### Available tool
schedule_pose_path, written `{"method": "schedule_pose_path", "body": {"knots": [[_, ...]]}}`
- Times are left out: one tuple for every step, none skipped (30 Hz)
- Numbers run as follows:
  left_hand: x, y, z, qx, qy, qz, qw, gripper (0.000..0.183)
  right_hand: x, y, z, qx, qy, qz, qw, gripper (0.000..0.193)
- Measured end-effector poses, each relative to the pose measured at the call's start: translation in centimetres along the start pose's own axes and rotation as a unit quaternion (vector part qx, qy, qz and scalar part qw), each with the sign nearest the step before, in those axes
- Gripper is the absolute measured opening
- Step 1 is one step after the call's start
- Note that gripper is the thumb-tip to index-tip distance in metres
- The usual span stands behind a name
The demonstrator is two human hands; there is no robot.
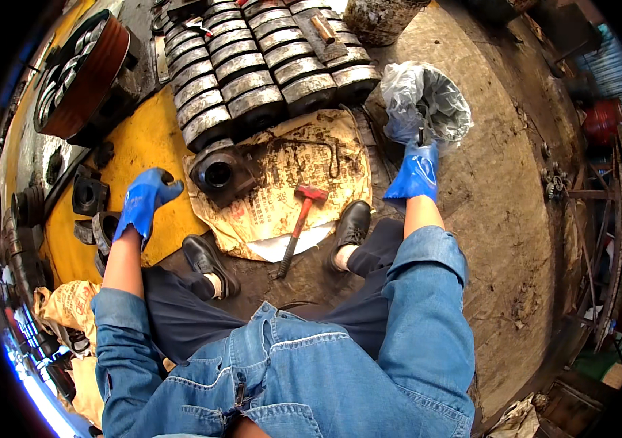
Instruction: The person uses a hammer and a pry bar to remove components from a metal casting, then uses a metal ruler to measure the internal dimensions of the part.
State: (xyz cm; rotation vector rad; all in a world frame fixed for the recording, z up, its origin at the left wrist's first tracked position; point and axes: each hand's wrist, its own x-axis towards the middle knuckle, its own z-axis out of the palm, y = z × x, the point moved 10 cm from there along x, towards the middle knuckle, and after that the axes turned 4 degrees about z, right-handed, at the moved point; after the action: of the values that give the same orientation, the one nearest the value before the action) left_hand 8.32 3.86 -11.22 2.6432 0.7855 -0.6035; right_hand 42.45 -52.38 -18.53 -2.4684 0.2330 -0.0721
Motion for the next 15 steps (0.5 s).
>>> {"method": "schedule_pose_path", "body": {"knots": [[0.1, -0.7, 0.5, 0.008, -0.002, -0.004, 1.000, 0.052, 0.2, 0.7, 0.0, -0.128, 0.022, 0.041, 0.991, 0.036], [-0.2, -2.2, 1.2, 0.017, -0.007, -0.018, 1.000, 0.055, -0.8, -0.5, 0.2, -0.252, 0.033, 0.075, 0.964, 0.037], [0.2, -2.7, 1.8, 0.002, 0.000, -0.008, 1.000, 0.059, 0.2, 0.7, 1.0, -0.287, 0.019, 0.065, 0.956, 0.042], [1.1, -2.6, 2.4, 0.006, -0.001, 0.016, 1.000, 0.063, 0.6, 1.6, 1.2, -0.352, 0.046, 0.036, 0.934, 0.039], [2.1, -2.5, 2.5, 0.010, -0.003, 0.035, 0.999, 0.066, 0.9, 2.2, 2.6, -0.403, 0.033, -0.045, 0.914, 0.035], [2.8, -2.5, 2.6, 0.026, -0.033, 0.026, 0.999, 0.073, 0.0, 1.6, 3.9, -0.443, 0.017, -0.032, 0.896, 0.036], [4.8, -3.9, 2.5, -0.015, -0.010, 0.040, 0.999, 0.076, -1.1, 2.0, 5.7, -0.436, -0.032, -0.012, 0.899, 0.042], [6.5, -3.7, 3.3, -0.037, -0.024, 0.026, 0.999, 0.080, -0.6, 3.8, 6.0, -0.424, -0.040, 0.004, 0.905, 0.046], [7.2, -4.3, 4.0, -0.067, -0.016, 0.014, 0.998, 0.083, -1.6, 2.5, 6.9, -0.444, -0.034, 0.003, 0.895, 0.041], [7.5, -5.5, 5.1, -0.091, -0.030, -0.013, 0.995, 0.078, -2.5, 1.2, 7.5, -0.463, -0.028, 0.003, 0.886, 0.036], [7.7, -4.9, 5.7, -0.119, -0.044, -0.031, 0.991, 0.074, -2.4, 0.4, 7.7, -0.458, -0.053, -0.034, 0.887, 0.033], [7.9, -4.6, 6.3, -0.146, -0.059, -0.048, 0.986, 0.070, -2.3, -0.3, 7.9, -0.452, -0.078, -0.070, 0.886, 0.032], [8.7, -4.2, 6.9, -0.159, -0.043, -0.019, 0.986, 0.071, -2.4, -1.0, 8.2, -0.445, -0.104, -0.103, 0.883, 0.031], [9.6, -3.6, 7.8, -0.180, -0.043, 0.007, 0.983, 0.071, -1.3, -1.5, 6.7, -0.402, -0.049, -0.135, 0.904, 0.030], [10.0, -4.6, 8.7, -0.196, -0.039, 0.012, 0.980, 0.070, -3.5, -5.1, 6.4, -0.279, -0.138, -0.113, 0.944, 0.034]]}}
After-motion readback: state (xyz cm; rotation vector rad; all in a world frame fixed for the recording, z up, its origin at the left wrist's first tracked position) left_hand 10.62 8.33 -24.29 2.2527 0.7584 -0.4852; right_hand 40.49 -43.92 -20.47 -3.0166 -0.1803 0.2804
